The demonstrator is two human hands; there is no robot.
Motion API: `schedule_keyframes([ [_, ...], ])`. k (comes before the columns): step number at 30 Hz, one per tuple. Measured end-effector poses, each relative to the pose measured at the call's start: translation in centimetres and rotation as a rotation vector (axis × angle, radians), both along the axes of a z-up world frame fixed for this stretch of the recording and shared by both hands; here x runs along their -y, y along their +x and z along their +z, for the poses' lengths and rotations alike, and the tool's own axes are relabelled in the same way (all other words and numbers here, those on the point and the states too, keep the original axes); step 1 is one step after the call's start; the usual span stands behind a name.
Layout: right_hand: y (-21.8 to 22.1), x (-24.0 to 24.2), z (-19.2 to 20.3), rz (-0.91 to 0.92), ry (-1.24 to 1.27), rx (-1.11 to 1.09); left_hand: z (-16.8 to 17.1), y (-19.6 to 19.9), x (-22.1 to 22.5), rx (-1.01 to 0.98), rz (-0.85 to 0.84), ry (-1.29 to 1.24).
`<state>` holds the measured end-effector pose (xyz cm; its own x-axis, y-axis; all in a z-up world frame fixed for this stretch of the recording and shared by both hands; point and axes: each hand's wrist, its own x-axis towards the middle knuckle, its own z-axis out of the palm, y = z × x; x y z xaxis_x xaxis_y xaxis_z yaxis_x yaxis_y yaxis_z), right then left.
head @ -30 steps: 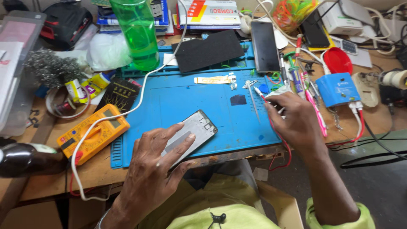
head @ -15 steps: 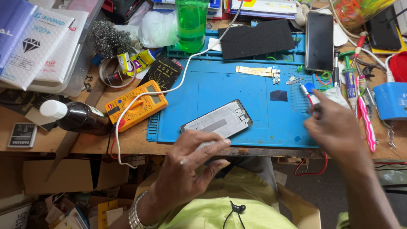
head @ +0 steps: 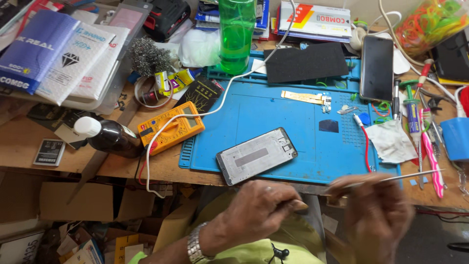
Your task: The person cleans the internal frame of a mobile phone with a thin metal tool and a cloth to remove residue, then handles an orange rubber band.
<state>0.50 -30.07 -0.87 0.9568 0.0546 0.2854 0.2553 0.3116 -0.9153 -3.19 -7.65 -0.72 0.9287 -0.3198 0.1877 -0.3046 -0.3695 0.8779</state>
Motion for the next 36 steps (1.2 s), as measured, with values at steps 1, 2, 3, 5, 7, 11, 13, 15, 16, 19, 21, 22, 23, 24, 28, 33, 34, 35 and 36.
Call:
schedule_keyframes([
  [1, 0.7, -0.3, 0.2, -0.087, 0.13, 0.031, 0.0, 0.0, -0.6, 0.041, 0.063, 0.102],
  [2, 1.6, -0.6, 0.3, -0.118, -0.007, 0.049, 0.0, 0.2, -1.3, 0.081, 0.126, 0.205],
  [3, 2.8, -0.9, 0.4, -0.149, -0.144, 0.071, 0.1, 0.3, -2.1, 0.125, 0.189, 0.308],
  [5, 4.5, -2.0, -0.1, -0.137, -0.345, 0.103, 0.6, 0.7, -4.3, 0.333, 0.248, 0.325],
  [7, 5.9, -3.2, -0.5, -0.048, -0.476, 0.123, 1.1, 0.8, -5.5, 0.354, 0.242, 0.282],
  [11, 5.9, -5.1, -0.5, 0.002, -0.436, 0.093, 1.2, 1.1, -5.8, -0.112, -0.039, -0.833],
  [13, 4.2, -6.2, -0.4, 0.031, -0.303, 0.103, 0.8, 1.3, -5.3, -0.214, -0.084, -1.432],
  [15, 2.4, -7.3, -0.4, 0.059, -0.271, 0.235, 0.5, 2.0, -4.5, -0.125, 0.0, -1.603],
  [16, 1.9, -7.9, -0.6, 0.053, -0.275, 0.307, 0.5, 2.0, -4.4, -0.095, 0.035, -1.621],
  [19, 0.4, -9.1, -1.4, 0.025, -0.337, 0.5, 0.6, 2.4, -3.8, -0.024, 0.084, -1.691],
  [21, -0.4, -9.8, -2.1, 0.049, -0.492, 0.571, 0.8, 2.4, -3.4, -0.004, 0.098, -1.735],
  [22, -0.6, -10.0, -2.3, 0.06, -0.569, 0.605, 0.9, 2.3, -3.2, 0.004, 0.108, -1.736],
  [23, -0.8, -10.1, -2.5, 0.129, -0.592, 0.622, 0.9, 2.2, -3.1, 0.01, 0.115, -1.737],
  [24, -1.0, -10.2, -2.5, 0.198, -0.615, 0.638, 0.9, 2.1, -3.0, 0.016, 0.122, -1.737],
  [28, -1.5, -10.4, -2.4, 0.192, -0.694, 0.689, 0.6, 1.9, -3.0, 0.068, 0.179, -1.705],
  [33, -2.5, -10.1, -3.2, 0.162, -0.724, 0.654, 1.6, 1.3, -2.1, 0.044, 0.112, -1.685],
  [34, -2.6, -9.4, -3.2, 0.162, -0.724, 0.653, 1.9, 1.2, -2.4, 0.069, 0.163, -1.649],
  [35, -2.2, -8.7, -3.2, 0.217, -0.657, 0.667, 2.3, 1.3, -3.2, 0.098, 0.197, -1.609],
  [36, -1.6, -8.0, -3.0, 0.273, -0.591, 0.681, 2.6, 1.4, -4.2, 0.129, 0.23, -1.569],
])
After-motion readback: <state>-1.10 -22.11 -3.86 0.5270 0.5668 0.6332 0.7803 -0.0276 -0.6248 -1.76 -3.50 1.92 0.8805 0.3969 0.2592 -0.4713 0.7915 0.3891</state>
